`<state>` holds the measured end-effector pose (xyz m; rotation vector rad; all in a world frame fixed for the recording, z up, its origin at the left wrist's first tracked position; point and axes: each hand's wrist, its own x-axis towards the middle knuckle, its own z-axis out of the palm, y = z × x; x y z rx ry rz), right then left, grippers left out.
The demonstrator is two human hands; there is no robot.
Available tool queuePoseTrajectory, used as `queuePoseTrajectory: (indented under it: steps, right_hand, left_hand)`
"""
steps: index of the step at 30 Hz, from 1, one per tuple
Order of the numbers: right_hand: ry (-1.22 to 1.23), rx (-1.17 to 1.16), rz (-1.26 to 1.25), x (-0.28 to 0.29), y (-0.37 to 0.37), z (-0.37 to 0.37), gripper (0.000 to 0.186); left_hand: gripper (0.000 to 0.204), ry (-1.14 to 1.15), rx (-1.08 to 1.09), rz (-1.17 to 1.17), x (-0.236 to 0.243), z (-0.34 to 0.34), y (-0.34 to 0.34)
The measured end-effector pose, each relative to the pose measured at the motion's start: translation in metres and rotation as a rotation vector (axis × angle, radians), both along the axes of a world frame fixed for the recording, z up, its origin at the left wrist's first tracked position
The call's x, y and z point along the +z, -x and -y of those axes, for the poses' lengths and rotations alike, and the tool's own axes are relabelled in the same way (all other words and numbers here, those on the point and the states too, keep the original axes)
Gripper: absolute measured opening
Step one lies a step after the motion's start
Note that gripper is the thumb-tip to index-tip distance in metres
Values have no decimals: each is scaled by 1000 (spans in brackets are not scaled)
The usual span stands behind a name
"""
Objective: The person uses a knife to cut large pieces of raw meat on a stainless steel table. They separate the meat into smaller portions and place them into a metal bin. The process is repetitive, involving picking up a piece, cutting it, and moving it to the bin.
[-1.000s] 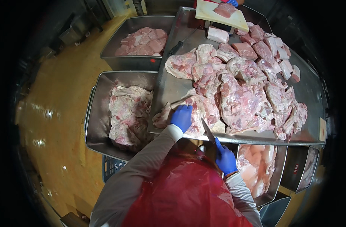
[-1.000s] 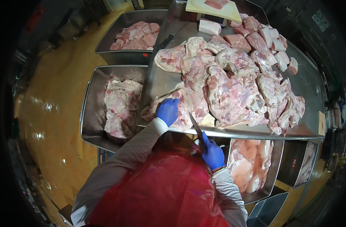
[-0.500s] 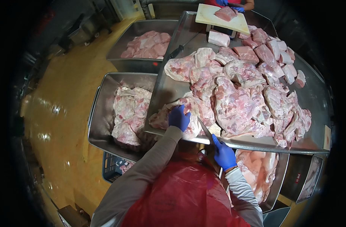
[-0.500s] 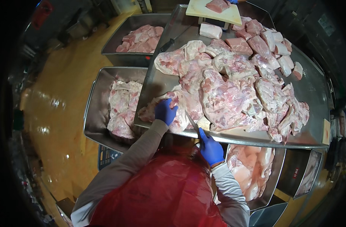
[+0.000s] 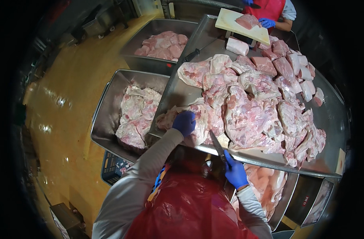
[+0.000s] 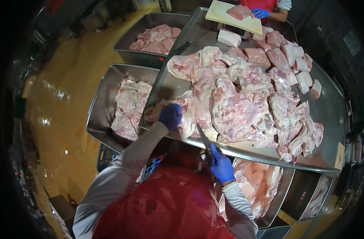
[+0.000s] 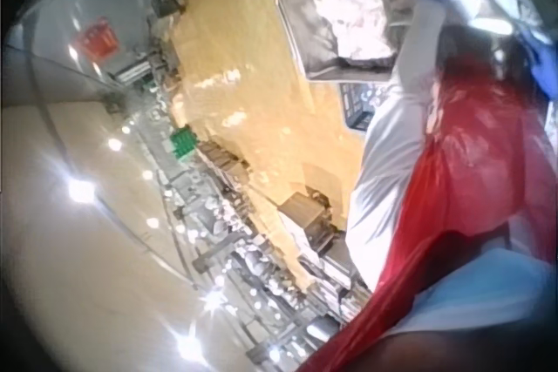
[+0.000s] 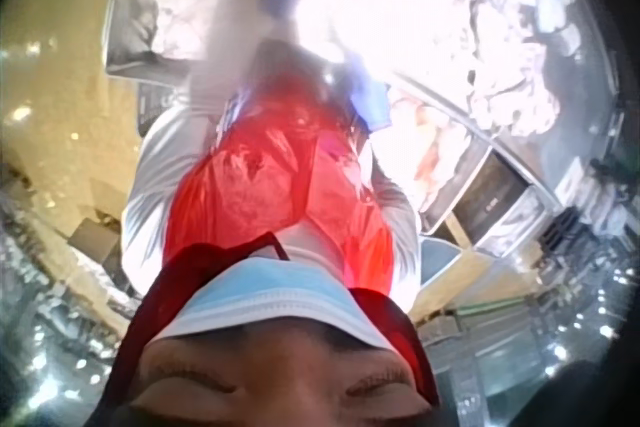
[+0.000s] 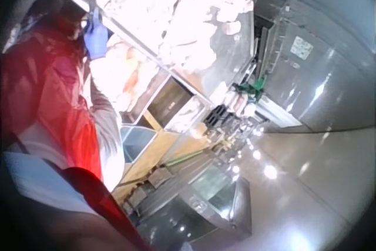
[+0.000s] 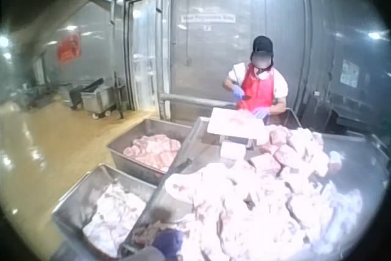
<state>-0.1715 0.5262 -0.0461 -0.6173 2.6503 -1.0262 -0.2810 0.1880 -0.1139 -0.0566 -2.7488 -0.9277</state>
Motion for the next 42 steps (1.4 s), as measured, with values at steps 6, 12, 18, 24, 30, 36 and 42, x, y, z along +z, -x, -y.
queuePoseTrajectory:
  steps: [6, 12, 18, 24, 30, 36, 42]
  right_hand:
    - [-115, -74, -15, 18, 14, 9, 70]
    - [-177, -45, 55, 11, 8, 17, 68]
    - [-49, -144, 160, 20, -19, 9, 70]
    - [-21, -49, -98, 30, -12, 3, 67]
    - [-443, 264, -218, 73, 31, 5, 88]
    - [-598, 405, -291, 53, 74, 43, 82]
    - [-404, 304, -114, 15, 63, 74, 82]
  left_hand:
    - [33, -109, 552, 20, 6, -46, 13]
    - [27, 28, 470, 123, 3, -36, 46]
    - [19, 68, 125, 86, -13, -11, 25]
    - [16, -73, -65, 8, 23, -15, -43]
    - [15, -59, -33, -29, 14, -23, -71]
    - [18, -70, -121, -100, 14, -17, -69]
    - [15, -69, -51, -24, 13, -17, -71]
